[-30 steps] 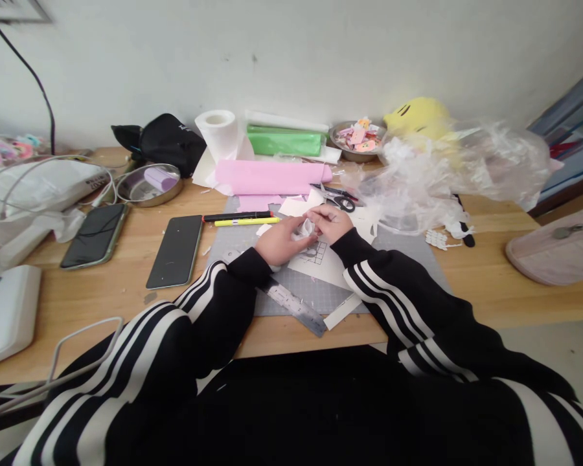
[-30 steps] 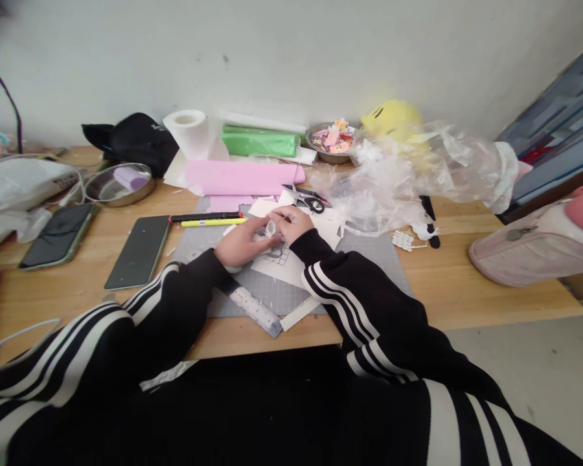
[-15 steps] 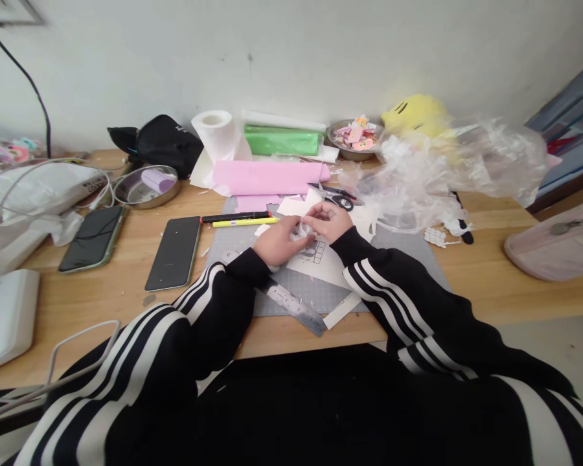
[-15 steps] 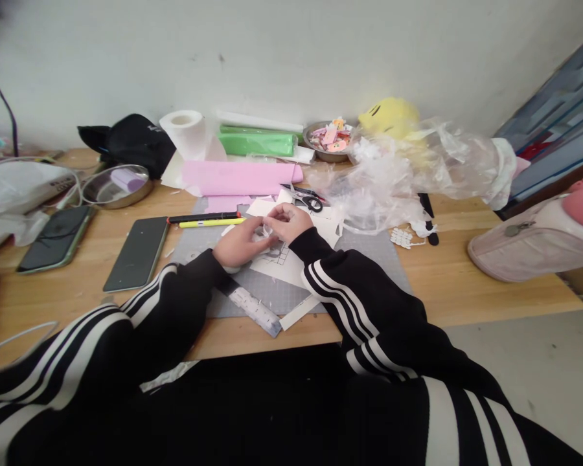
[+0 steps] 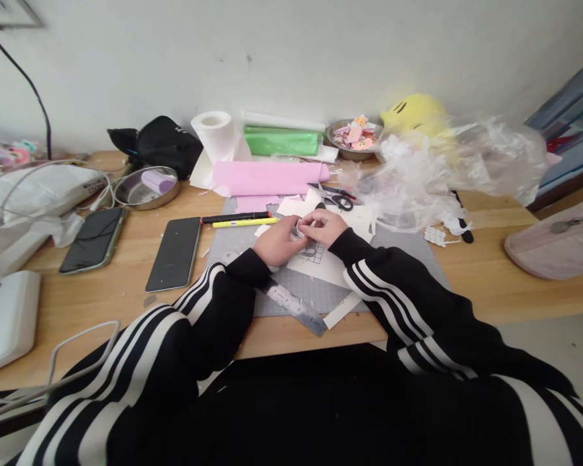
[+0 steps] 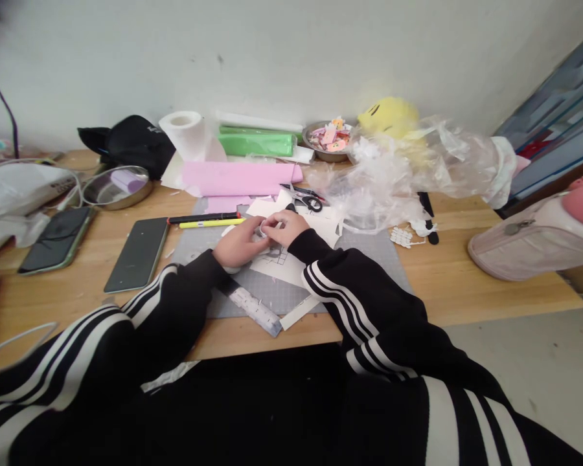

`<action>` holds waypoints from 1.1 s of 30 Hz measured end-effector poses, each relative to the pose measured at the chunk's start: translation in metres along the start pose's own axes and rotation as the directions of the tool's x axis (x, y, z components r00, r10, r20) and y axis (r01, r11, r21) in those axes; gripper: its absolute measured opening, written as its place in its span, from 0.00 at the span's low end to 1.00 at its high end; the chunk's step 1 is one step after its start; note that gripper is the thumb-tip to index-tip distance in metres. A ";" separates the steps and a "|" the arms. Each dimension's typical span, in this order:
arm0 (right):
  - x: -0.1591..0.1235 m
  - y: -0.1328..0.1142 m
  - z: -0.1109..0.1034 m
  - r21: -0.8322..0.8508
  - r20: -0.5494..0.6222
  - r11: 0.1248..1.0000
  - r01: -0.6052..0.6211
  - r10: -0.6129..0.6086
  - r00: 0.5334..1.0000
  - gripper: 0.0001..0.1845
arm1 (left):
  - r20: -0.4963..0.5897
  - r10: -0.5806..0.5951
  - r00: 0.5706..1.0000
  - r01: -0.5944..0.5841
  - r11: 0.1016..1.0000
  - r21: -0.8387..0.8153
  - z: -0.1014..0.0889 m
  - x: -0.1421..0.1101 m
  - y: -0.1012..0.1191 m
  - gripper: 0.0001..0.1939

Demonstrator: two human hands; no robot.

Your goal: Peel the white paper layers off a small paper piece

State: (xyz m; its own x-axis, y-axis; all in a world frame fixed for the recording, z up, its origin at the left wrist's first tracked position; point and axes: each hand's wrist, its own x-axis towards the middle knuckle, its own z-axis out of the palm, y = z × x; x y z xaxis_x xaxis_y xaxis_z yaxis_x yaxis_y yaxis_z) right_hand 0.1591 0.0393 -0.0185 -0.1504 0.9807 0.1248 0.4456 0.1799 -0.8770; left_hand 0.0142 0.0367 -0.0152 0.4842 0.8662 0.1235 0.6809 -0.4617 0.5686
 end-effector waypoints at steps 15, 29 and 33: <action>-0.002 0.009 -0.009 -0.360 0.236 0.796 0.488 -0.428 0.872 0.18 | 0.008 0.026 1.000 -0.025 0.999 -0.023 -0.001 0.000 0.001 0.13; -0.001 0.005 -0.008 -0.494 0.369 0.710 0.501 -0.351 0.861 0.22 | 0.039 0.055 0.998 -0.055 0.998 -0.012 0.000 0.002 -0.003 0.13; -0.003 0.004 -0.007 -0.456 0.329 0.762 0.460 -0.336 0.882 0.20 | 0.038 0.061 0.997 -0.060 0.998 -0.011 0.000 0.002 -0.004 0.12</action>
State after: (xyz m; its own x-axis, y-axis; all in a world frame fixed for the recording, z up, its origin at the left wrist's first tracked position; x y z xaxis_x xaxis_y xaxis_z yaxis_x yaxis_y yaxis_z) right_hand 0.1674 0.0373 -0.0188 -0.5732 0.7798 0.2518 0.6725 0.6232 -0.3993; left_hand 0.0129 0.0402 -0.0172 0.5450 0.8288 0.1268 0.6444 -0.5108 0.5690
